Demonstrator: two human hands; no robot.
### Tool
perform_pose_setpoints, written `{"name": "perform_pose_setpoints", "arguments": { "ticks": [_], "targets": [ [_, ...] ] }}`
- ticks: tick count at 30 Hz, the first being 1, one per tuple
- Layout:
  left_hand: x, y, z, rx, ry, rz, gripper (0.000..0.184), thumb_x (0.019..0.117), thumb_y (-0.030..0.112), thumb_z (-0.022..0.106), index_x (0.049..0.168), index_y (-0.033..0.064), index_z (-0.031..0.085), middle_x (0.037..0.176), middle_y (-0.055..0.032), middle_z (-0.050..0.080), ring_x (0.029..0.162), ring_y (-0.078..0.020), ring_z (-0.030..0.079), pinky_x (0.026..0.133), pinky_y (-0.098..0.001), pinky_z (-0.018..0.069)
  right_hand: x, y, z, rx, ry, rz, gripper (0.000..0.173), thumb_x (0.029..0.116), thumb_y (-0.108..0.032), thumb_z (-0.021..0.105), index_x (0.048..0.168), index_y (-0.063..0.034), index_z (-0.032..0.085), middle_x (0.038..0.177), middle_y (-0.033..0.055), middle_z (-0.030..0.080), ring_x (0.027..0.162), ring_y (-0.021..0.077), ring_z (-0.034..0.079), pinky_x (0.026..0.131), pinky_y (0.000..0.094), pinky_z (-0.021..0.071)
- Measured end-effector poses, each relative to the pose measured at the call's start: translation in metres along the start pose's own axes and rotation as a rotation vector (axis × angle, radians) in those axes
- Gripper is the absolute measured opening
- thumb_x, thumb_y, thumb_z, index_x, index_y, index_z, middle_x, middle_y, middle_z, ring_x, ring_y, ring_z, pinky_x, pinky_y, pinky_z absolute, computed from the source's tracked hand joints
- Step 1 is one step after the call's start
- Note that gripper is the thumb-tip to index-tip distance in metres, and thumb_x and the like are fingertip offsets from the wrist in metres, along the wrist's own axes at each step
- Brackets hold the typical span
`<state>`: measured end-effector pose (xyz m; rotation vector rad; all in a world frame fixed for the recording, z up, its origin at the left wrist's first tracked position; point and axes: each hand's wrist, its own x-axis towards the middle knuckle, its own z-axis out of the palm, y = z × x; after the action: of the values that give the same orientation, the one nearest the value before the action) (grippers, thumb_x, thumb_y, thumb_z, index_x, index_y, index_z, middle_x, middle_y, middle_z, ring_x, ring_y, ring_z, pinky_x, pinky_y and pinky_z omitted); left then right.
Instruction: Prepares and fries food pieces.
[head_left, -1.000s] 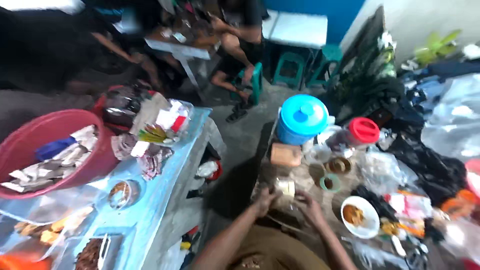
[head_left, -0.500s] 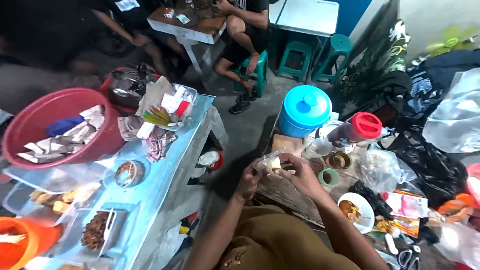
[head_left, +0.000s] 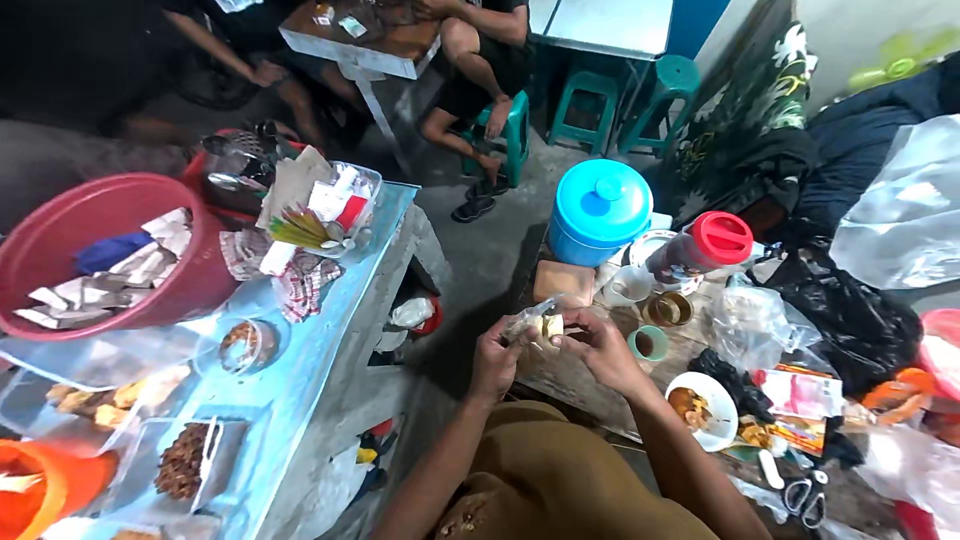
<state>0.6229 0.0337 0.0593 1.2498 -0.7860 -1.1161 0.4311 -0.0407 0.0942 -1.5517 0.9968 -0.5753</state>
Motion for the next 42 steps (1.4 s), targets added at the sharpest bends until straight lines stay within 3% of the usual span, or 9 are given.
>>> {"name": "perform_pose_setpoints", "arguments": {
  "ticks": [12,15,19,22,28,33,42],
  "targets": [
    [-0.001,0.003,0.004,-0.093,-0.079,0.003,0.032,0.091,0.012,0.076,0.118,-0.0041,0.07,0.11,-0.0106,0.075,0.101,-0.0163,0.072,0.092,-0.0347,0.0606,-0.014,0.003,-0.01,0.118,0.035,0.006,0.033,0.0965,-0.018,0.073,0.124,-0.0006,0.066,0.112,0.0077,0.074,0.103,0.0179,0.073,0.092,0.0347,0.0624],
    [-0.001,0.003,0.005,-0.183,-0.103,-0.066,0.041,0.0952,0.018,0.072,0.128,-0.0057,0.062,0.113,-0.0121,0.072,0.102,-0.0175,0.07,0.093,-0.0358,0.0597,-0.016,0.001,-0.007,0.127,0.089,0.015,0.036,0.0957,-0.019,0.074,0.125,-0.0002,0.066,0.112,0.0082,0.074,0.103,0.0187,0.073,0.091,0.0347,0.0629],
    [-0.009,0.006,0.014,-0.162,-0.134,-0.356,0.065,0.0817,0.008,0.084,0.134,-0.0077,0.05,0.115,-0.0164,0.07,0.104,-0.0232,0.071,0.093,-0.0402,0.0613,-0.013,-0.002,-0.003,0.058,0.208,0.049,0.036,0.0934,-0.024,0.077,0.122,-0.0027,0.069,0.11,0.0068,0.075,0.102,0.0173,0.073,0.086,0.0333,0.0645],
    [-0.012,-0.003,0.016,-0.086,-0.155,-0.363,0.079,0.0741,0.008,0.09,0.138,-0.0066,0.046,0.12,-0.0164,0.069,0.11,-0.0228,0.07,0.097,-0.0397,0.0604,-0.011,-0.001,-0.003,-0.002,0.229,0.078,0.038,0.0931,-0.028,0.077,0.123,-0.0051,0.069,0.109,0.0042,0.075,0.101,0.0145,0.073,0.085,0.0317,0.0644],
    [-0.008,-0.001,0.01,-0.066,-0.142,-0.245,0.065,0.0743,0.006,0.09,0.128,-0.0085,0.056,0.113,-0.0158,0.073,0.105,-0.023,0.072,0.095,-0.0391,0.0619,-0.015,-0.003,-0.016,0.063,0.04,0.081,0.048,0.0933,-0.019,0.077,0.136,-0.0039,0.062,0.122,0.0052,0.073,0.112,0.0176,0.071,0.096,0.0348,0.0622],
    [-0.008,0.01,0.008,-0.024,-0.231,-0.207,0.059,0.0726,0.003,0.09,0.122,-0.0073,0.059,0.108,-0.0123,0.074,0.099,-0.0201,0.074,0.091,-0.0365,0.0628,-0.02,-0.002,-0.024,0.107,-0.001,0.098,0.046,0.0948,-0.018,0.075,0.135,-0.001,0.061,0.12,0.0068,0.074,0.11,0.0174,0.071,0.098,0.035,0.0609],
    [0.002,0.01,0.004,-0.157,-0.369,-0.176,0.053,0.0786,0.001,0.084,0.124,-0.0084,0.058,0.111,-0.0141,0.074,0.101,-0.0221,0.073,0.093,-0.0388,0.0616,-0.029,-0.003,-0.031,0.176,0.007,0.057,0.043,0.0954,-0.016,0.074,0.133,0.0007,0.062,0.117,0.0086,0.074,0.107,0.0191,0.072,0.095,0.036,0.0612]
  ]
}}
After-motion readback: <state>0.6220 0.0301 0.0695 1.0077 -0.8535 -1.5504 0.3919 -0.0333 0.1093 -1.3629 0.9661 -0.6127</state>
